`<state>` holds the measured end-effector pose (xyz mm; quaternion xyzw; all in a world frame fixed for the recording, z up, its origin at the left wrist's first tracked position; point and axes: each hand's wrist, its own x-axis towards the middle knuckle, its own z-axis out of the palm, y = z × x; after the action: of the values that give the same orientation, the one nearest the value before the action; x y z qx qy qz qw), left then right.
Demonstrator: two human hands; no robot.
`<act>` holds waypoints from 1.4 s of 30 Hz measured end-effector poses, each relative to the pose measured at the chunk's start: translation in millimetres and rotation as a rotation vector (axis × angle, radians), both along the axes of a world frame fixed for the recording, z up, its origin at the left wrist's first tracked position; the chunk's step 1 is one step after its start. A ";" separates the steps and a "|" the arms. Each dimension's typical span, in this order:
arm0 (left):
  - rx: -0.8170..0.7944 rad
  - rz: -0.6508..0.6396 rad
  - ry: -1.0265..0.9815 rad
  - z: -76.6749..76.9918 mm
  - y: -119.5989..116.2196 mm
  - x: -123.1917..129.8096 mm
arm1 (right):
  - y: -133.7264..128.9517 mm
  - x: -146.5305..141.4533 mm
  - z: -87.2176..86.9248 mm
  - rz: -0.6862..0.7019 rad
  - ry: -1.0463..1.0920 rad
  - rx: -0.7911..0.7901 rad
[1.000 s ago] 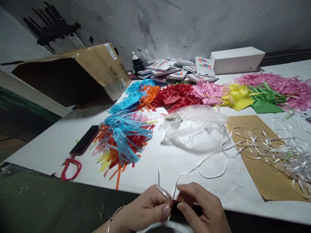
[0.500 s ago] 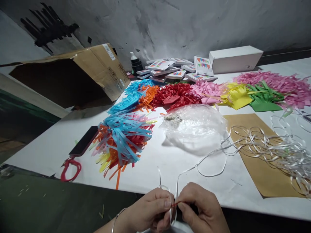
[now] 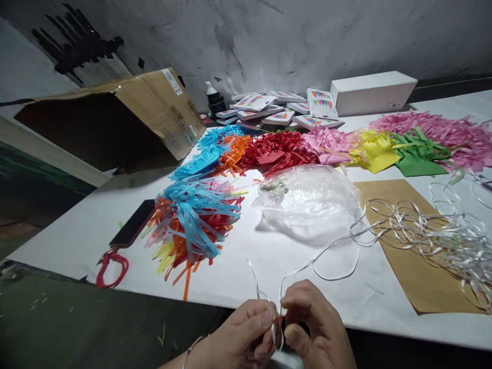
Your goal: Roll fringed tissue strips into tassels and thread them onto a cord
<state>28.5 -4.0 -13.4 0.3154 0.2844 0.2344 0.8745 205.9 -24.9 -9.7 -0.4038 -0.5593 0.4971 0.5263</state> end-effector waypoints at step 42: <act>0.646 -0.027 0.411 9.0 5.0 -7.0 | -2.1 0.7 -1.7 -0.008 -0.332 -0.004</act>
<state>21.6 1.0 -4.4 0.6189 0.3609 0.2324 0.6579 206.5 -26.9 -11.3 -0.4838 -0.6359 0.4225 0.4278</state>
